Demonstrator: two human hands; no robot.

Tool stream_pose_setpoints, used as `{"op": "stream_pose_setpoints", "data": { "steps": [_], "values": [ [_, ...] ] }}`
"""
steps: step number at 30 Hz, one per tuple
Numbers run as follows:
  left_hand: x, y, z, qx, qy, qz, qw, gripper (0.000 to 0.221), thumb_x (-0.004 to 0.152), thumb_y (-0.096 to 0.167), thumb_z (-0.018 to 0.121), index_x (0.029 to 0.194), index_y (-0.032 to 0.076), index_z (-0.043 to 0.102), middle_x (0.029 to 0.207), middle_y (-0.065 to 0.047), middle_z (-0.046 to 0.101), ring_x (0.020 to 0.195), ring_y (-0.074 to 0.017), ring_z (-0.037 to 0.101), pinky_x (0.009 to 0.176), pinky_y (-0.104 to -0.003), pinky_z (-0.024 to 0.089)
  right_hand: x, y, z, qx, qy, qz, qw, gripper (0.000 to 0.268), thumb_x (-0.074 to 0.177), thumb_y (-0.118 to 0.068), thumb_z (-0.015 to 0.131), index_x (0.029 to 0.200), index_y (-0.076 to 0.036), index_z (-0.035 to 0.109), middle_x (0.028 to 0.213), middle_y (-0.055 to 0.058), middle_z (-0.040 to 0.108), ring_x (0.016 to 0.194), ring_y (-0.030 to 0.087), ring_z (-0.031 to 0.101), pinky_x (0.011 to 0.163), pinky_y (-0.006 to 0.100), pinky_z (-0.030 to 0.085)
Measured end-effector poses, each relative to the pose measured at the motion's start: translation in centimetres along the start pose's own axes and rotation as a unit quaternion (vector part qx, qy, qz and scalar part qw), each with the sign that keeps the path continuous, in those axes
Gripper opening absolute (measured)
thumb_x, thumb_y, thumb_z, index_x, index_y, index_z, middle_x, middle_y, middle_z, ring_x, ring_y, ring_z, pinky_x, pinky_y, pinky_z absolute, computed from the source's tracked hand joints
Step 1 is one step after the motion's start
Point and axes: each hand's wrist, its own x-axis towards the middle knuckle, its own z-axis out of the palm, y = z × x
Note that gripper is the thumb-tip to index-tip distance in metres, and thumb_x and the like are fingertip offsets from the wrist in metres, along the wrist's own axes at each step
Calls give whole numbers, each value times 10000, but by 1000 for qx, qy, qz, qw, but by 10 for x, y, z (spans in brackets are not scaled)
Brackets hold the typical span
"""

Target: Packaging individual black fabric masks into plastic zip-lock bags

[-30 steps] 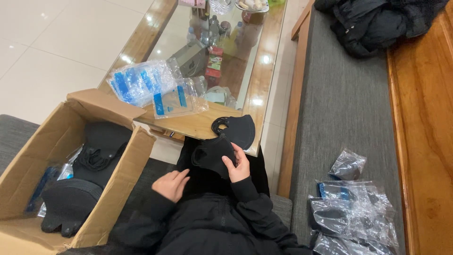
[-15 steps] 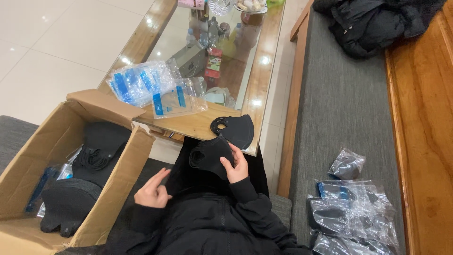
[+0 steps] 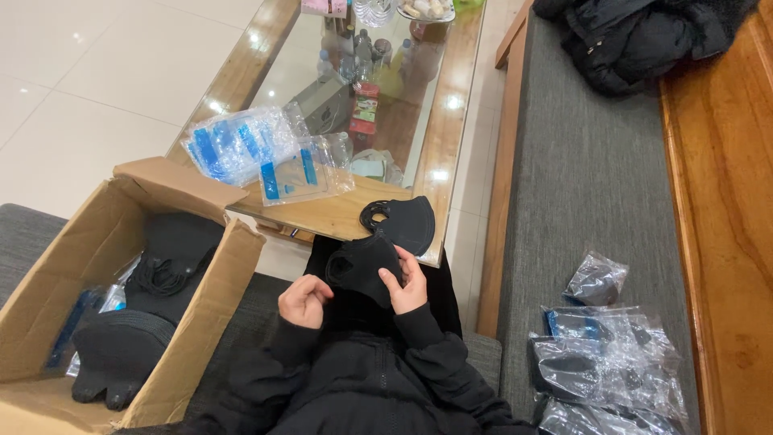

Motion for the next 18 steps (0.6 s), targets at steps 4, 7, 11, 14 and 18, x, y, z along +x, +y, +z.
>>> {"op": "stream_pose_setpoints", "data": {
  "steps": [4, 7, 11, 14, 18],
  "values": [
    [-1, -9, 9, -32, -20, -21, 999, 348, 709, -67, 436, 475, 157, 563, 395, -21, 436, 367, -206, 419, 427, -279, 410, -3, -3, 0, -7, -3, 15, 1000, 584, 854, -81, 809, 1402, -106, 609, 1051, 109, 760, 902, 167, 731, 769, 276, 605],
    [-3, -12, 13, -50, -37, -39, 997, 315, 681, -57, 420, 448, 137, 504, 366, -33, 369, 358, -180, 346, 393, -269, 354, -3, -6, -1, -10, 5, 15, 1000, 576, 854, -80, 807, 1396, -112, 615, 1040, 99, 761, 891, 155, 729, 763, 268, 604],
    [-1, 1, 14, -62, -42, -59, 995, 280, 648, -56, 409, 436, 115, 473, 370, -50, 331, 372, -175, 316, 389, -273, 313, 2, 5, 0, 2, 21, 9, 1000, 580, 847, -71, 812, 1391, -112, 617, 1033, 93, 757, 880, 148, 720, 772, 271, 606],
    [-2, -18, 22, -80, -148, -145, 975, 261, 663, -36, 410, 576, 102, 614, 449, -47, 500, 444, -179, 416, 469, -263, 401, 6, 0, -1, 12, 27, -1, 1000, 594, 841, -62, 816, 1395, -120, 609, 1054, 98, 759, 894, 155, 736, 774, 267, 613],
    [-5, -31, 45, -112, -236, -315, 912, 300, 789, 130, 613, 1012, 132, 813, 612, -111, 660, 498, -153, 556, 401, -252, 491, 19, 0, -9, 32, 38, 6, 999, 597, 846, -81, 826, 1399, -107, 600, 1099, 121, 755, 916, 178, 741, 784, 287, 616]
  ]
}}
